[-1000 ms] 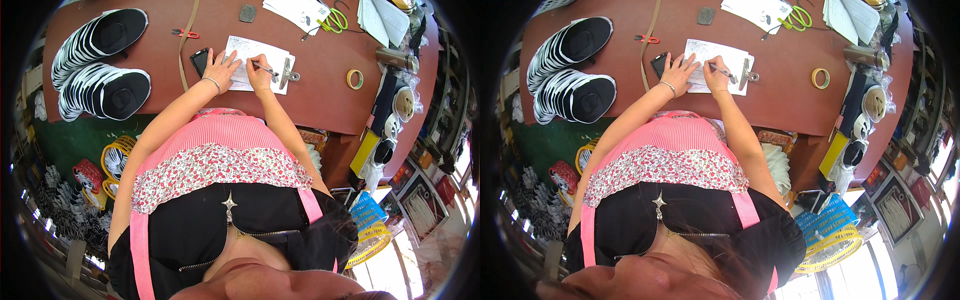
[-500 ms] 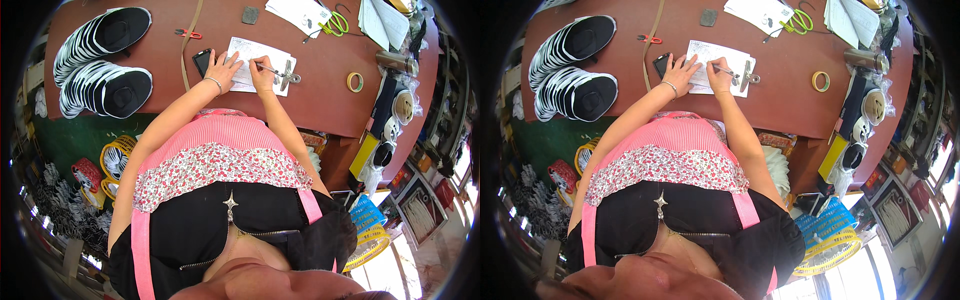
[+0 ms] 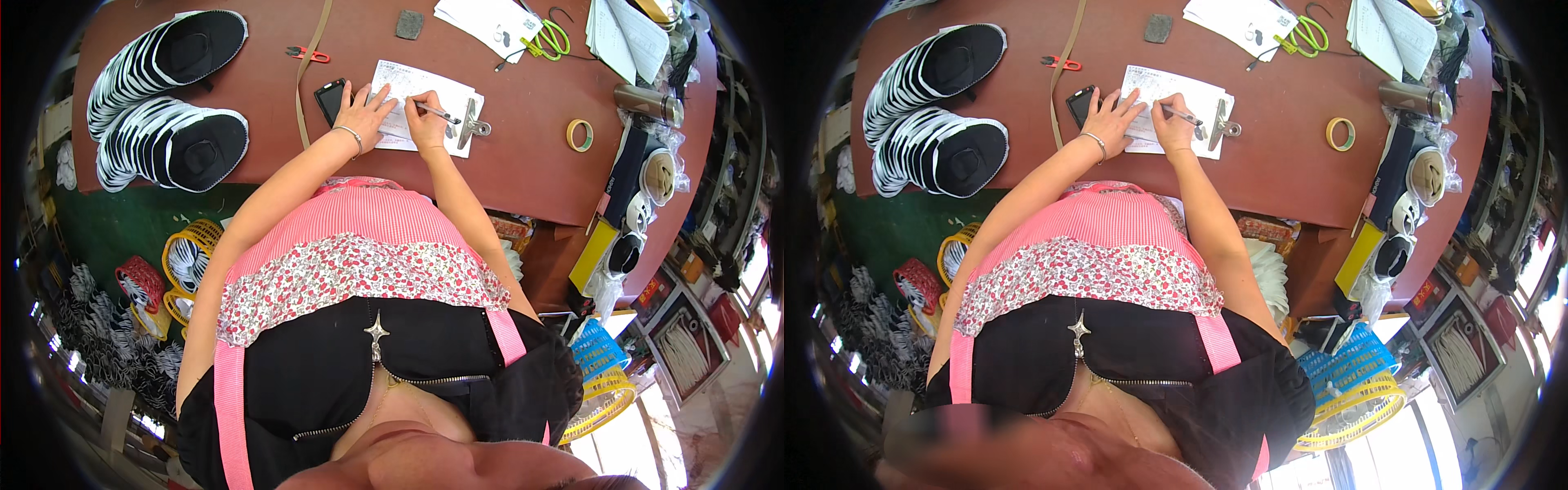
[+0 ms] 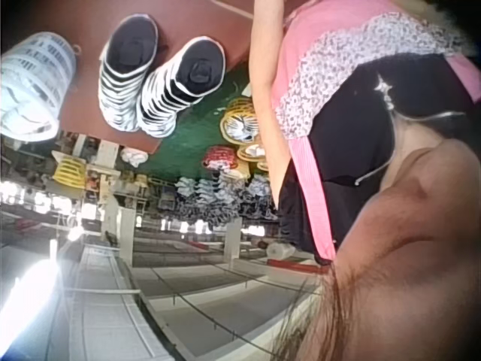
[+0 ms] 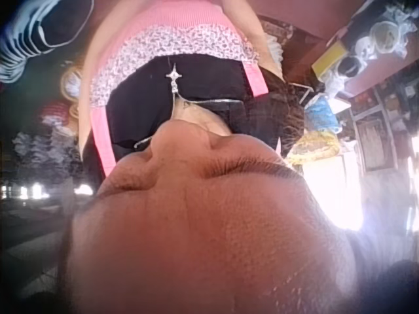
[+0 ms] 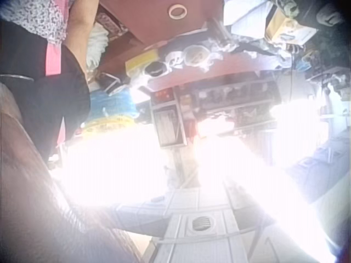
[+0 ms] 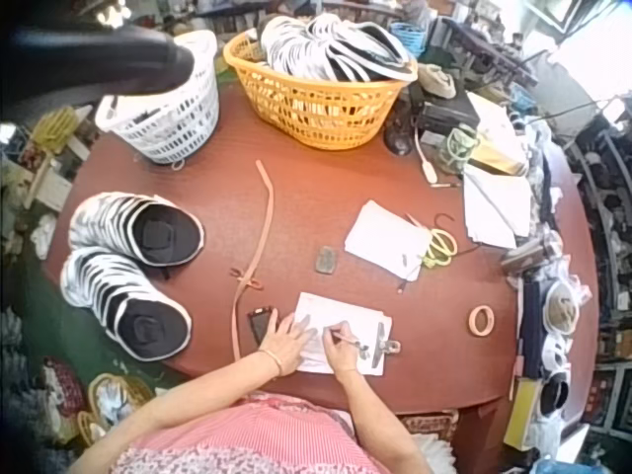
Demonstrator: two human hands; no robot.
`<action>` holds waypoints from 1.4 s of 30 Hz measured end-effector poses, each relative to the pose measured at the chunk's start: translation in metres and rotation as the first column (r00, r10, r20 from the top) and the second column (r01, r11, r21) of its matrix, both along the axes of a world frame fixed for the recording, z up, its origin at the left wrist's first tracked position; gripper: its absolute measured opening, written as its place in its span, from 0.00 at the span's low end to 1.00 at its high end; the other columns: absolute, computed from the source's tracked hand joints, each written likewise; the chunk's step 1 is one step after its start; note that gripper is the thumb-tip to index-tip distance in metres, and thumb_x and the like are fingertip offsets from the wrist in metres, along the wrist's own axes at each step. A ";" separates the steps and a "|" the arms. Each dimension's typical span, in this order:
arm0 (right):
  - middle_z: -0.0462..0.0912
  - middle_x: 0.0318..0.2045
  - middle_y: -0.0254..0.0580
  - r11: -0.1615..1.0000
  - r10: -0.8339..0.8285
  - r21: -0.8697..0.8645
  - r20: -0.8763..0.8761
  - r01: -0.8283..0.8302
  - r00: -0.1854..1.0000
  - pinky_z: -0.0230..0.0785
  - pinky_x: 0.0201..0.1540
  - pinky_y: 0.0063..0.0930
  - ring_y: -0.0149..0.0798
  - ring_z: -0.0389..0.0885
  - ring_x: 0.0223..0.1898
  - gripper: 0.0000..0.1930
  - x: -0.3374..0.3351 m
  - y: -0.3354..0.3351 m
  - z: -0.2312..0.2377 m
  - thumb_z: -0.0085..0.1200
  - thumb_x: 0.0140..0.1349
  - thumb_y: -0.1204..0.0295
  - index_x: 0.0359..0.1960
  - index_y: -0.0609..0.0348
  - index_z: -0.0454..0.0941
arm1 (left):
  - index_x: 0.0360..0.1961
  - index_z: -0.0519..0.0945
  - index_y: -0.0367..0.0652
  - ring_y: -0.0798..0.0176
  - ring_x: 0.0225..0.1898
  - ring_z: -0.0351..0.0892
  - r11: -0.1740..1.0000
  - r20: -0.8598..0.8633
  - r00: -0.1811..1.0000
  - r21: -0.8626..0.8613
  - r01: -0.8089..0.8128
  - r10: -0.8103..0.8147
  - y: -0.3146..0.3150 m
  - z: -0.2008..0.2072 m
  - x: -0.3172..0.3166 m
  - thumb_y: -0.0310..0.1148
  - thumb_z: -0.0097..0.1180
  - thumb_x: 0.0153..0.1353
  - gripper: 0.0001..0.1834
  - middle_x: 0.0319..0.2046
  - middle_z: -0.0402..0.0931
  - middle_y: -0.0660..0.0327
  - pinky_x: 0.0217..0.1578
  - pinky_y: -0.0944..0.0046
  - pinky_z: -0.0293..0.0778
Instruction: Organizing and counting shoe components, then recording the count on a clipboard.
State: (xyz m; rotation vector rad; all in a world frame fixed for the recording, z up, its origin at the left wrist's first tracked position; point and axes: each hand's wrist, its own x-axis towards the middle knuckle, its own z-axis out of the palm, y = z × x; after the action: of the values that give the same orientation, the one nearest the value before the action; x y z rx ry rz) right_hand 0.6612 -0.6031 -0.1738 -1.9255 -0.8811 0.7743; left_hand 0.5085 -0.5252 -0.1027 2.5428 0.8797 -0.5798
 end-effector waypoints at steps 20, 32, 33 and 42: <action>0.81 0.48 0.45 0.696 -0.358 -0.083 -0.901 0.713 0.244 0.72 0.37 0.25 0.36 0.79 0.40 0.15 0.187 -0.042 0.024 0.52 0.72 0.72 0.56 0.69 0.73 | 0.53 0.81 0.53 0.52 0.73 0.59 0.989 0.500 0.856 -0.002 -0.148 0.129 -0.006 -0.022 -0.009 0.36 0.65 0.58 0.20 0.70 0.67 0.60 0.73 0.37 0.49; 0.85 0.22 0.36 -0.068 0.985 0.997 0.073 -0.035 0.155 0.59 0.15 0.13 0.26 0.82 0.19 0.08 0.025 -0.029 0.328 0.63 0.65 0.64 0.40 0.52 0.86 | 0.49 0.78 0.47 0.49 0.51 0.78 0.882 0.627 0.723 0.117 -0.456 0.291 -0.022 0.054 -0.235 0.29 0.63 0.56 0.18 0.48 0.74 0.55 0.49 0.53 0.78; 0.85 0.22 0.35 -0.073 0.983 0.996 0.080 -0.047 0.164 0.59 0.15 0.13 0.26 0.82 0.18 0.07 0.036 -0.022 0.333 0.62 0.65 0.65 0.39 0.52 0.86 | 0.48 0.77 0.46 0.46 0.48 0.78 0.808 0.613 0.668 0.079 -0.584 0.422 -0.015 0.057 -0.260 0.31 0.64 0.56 0.18 0.46 0.73 0.53 0.47 0.51 0.77; 0.83 0.20 0.33 -0.083 0.993 0.996 0.085 -0.036 0.076 0.58 0.16 0.15 0.25 0.80 0.17 0.06 -0.051 -0.008 0.374 0.58 0.66 0.68 0.37 0.52 0.87 | 0.56 0.68 0.48 0.47 0.30 0.86 0.634 0.388 0.718 0.342 -0.694 0.578 0.064 0.033 -0.378 0.39 0.63 0.61 0.25 0.34 0.82 0.54 0.30 0.50 0.80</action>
State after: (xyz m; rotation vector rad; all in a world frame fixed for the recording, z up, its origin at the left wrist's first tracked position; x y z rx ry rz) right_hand 0.6107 -0.6111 0.1999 0.3602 -1.2438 1.2267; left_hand 0.1305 -0.4611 -0.0697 2.3252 1.8933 0.2077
